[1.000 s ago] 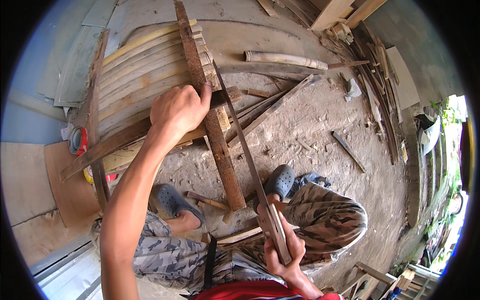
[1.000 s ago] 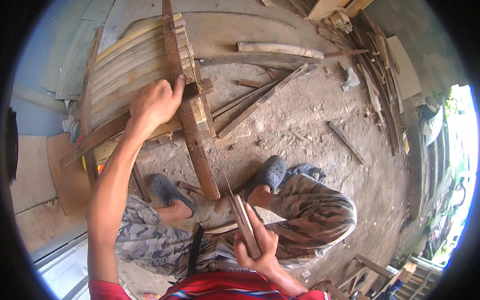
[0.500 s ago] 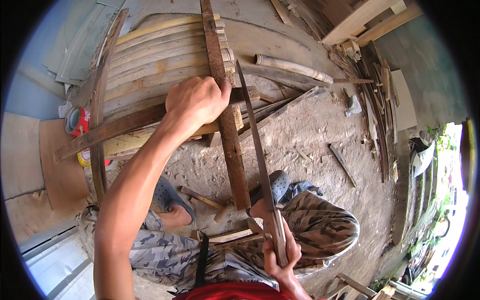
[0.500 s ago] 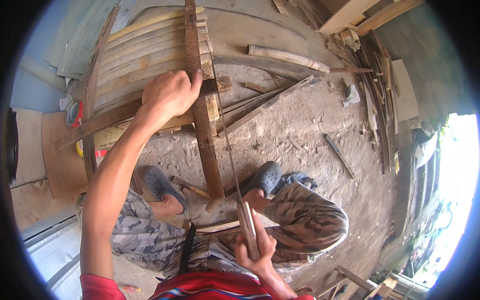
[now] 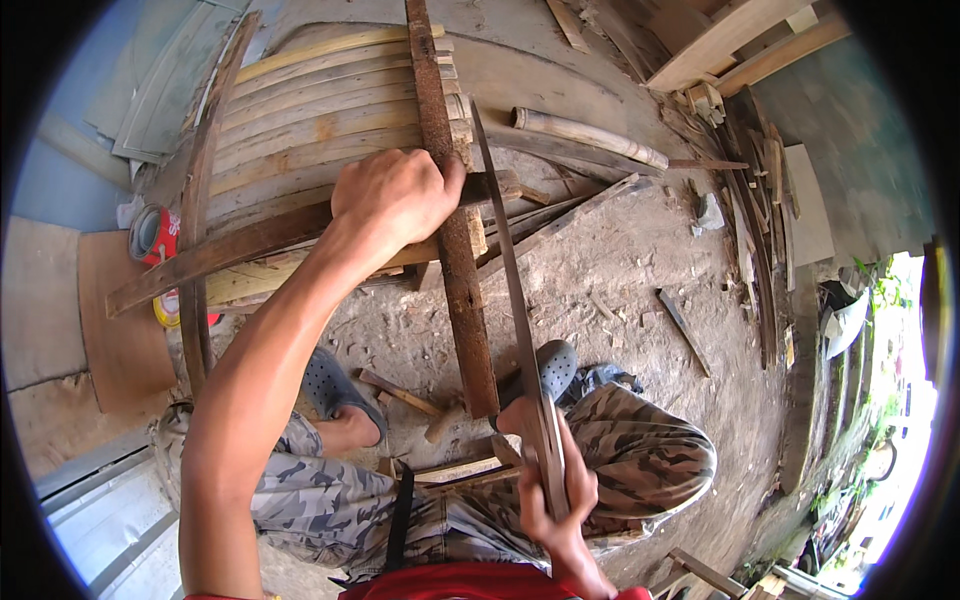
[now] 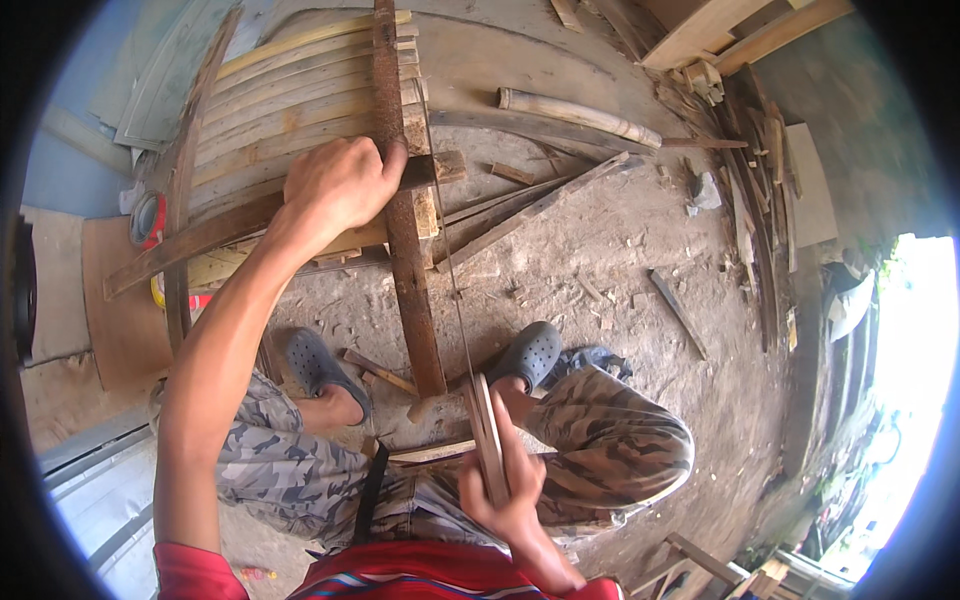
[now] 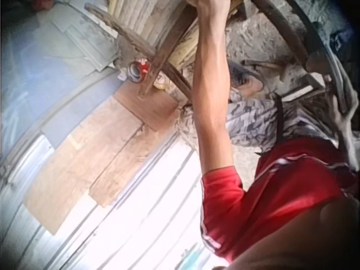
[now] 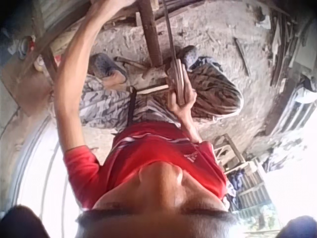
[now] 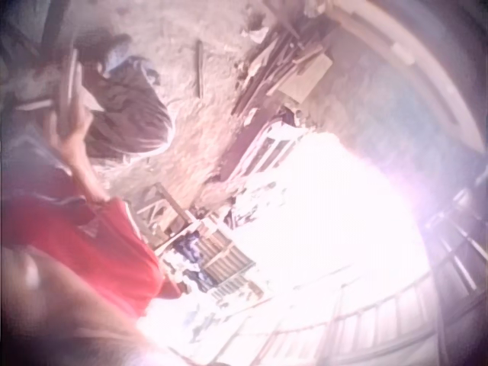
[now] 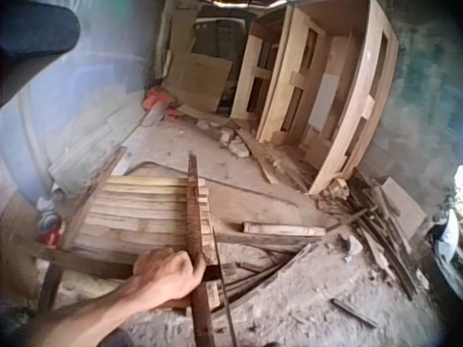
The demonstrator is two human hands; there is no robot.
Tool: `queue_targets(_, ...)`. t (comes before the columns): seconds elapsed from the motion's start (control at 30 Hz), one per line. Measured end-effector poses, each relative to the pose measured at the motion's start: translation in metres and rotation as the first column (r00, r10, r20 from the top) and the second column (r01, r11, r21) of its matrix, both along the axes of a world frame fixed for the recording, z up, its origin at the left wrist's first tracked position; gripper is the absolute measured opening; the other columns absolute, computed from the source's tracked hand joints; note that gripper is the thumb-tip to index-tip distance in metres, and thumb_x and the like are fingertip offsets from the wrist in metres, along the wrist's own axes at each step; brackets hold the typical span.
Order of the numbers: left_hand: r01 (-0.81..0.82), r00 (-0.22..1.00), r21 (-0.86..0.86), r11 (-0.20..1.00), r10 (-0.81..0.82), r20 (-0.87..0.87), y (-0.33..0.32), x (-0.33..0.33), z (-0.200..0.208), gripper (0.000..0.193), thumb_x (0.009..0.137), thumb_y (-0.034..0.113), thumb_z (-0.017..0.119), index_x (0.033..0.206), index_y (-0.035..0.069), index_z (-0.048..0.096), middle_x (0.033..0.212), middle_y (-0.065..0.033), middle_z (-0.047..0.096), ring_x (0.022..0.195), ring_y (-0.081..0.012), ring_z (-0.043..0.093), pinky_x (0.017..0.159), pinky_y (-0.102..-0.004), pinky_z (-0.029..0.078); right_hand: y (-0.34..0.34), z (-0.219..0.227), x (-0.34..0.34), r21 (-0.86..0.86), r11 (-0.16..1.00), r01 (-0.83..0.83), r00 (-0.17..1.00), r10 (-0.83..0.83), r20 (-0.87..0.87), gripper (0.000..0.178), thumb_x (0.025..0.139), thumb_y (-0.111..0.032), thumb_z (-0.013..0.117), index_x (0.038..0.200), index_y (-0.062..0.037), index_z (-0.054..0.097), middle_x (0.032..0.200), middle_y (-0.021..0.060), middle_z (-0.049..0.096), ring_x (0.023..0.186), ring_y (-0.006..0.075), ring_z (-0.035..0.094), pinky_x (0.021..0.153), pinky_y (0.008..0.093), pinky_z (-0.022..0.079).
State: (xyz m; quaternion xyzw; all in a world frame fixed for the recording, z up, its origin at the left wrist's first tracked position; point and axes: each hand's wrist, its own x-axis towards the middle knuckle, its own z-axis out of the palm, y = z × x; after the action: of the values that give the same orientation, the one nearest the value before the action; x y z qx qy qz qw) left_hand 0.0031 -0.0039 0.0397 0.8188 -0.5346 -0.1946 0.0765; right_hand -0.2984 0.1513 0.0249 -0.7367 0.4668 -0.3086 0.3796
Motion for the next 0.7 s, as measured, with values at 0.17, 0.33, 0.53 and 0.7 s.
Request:
queue_targets(0.17, 0.005, 0.998, -0.133, 0.991, 0.003, 0.064, 0.002, 0.0, -0.011, 0.069, 0.105, 0.045, 0.038, 0.067, -0.003, 0.07, 0.061, -0.0239, 0.065, 0.066, -0.0418, 0.07, 0.069, -0.0501, 0.056, 0.007, 0.012, -0.012, -0.017, 0.999, -0.029, 1.0, 0.029, 0.001, 0.067, 0.075, 0.0, 0.058, 0.141, 0.0098, 0.049, 0.114, 0.0224, 0.073, 0.078, 0.0194, 0.074, 0.078, 0.0285, 0.056)
queue_targets(0.33, -0.015, 0.999, -0.11, 0.994, 0.019, 0.028, 0.001, 0.001, -0.01, 0.068, 0.105, 0.046, 0.038, 0.067, 0.0, 0.071, 0.059, -0.0206, 0.065, 0.063, -0.038, 0.071, 0.066, -0.0485, 0.057, -0.074, 0.004, 0.071, -0.002, 1.0, 0.009, 0.988, -0.009, 0.157, 0.063, 0.083, 0.0, 0.061, 0.144, 0.0062, 0.048, 0.08, 0.0151, 0.067, 0.065, 0.0095, 0.063, 0.061, 0.027, 0.052)
queue_targets(0.53, -0.02, 0.999, -0.073, 0.997, 0.022, 0.029, 0.0, 0.003, -0.008, 0.07, 0.104, 0.05, 0.037, 0.064, 0.002, 0.069, 0.058, -0.0175, 0.066, 0.058, -0.034, 0.07, 0.06, -0.0479, 0.056, -0.014, 0.0, 0.008, 0.003, 1.0, -0.025, 0.999, 0.025, 0.034, 0.063, 0.081, 0.003, 0.058, 0.143, 0.0084, 0.048, 0.103, 0.0206, 0.075, 0.071, 0.0149, 0.071, 0.064, 0.0261, 0.054)
queue_targets(0.7, -0.023, 0.999, -0.124, 0.992, 0.026, 0.019, 0.002, 0.001, -0.01, 0.074, 0.104, 0.051, 0.038, 0.062, -0.002, 0.068, 0.058, -0.0229, 0.064, 0.061, -0.0408, 0.069, 0.062, -0.051, 0.054, 0.028, 0.031, -0.033, 0.054, 0.998, -0.029, 0.998, 0.032, -0.054, 0.065, 0.076, 0.0, 0.059, 0.139, 0.014, 0.049, 0.105, 0.0242, 0.074, 0.076, 0.0215, 0.075, 0.07, 0.0279, 0.058)
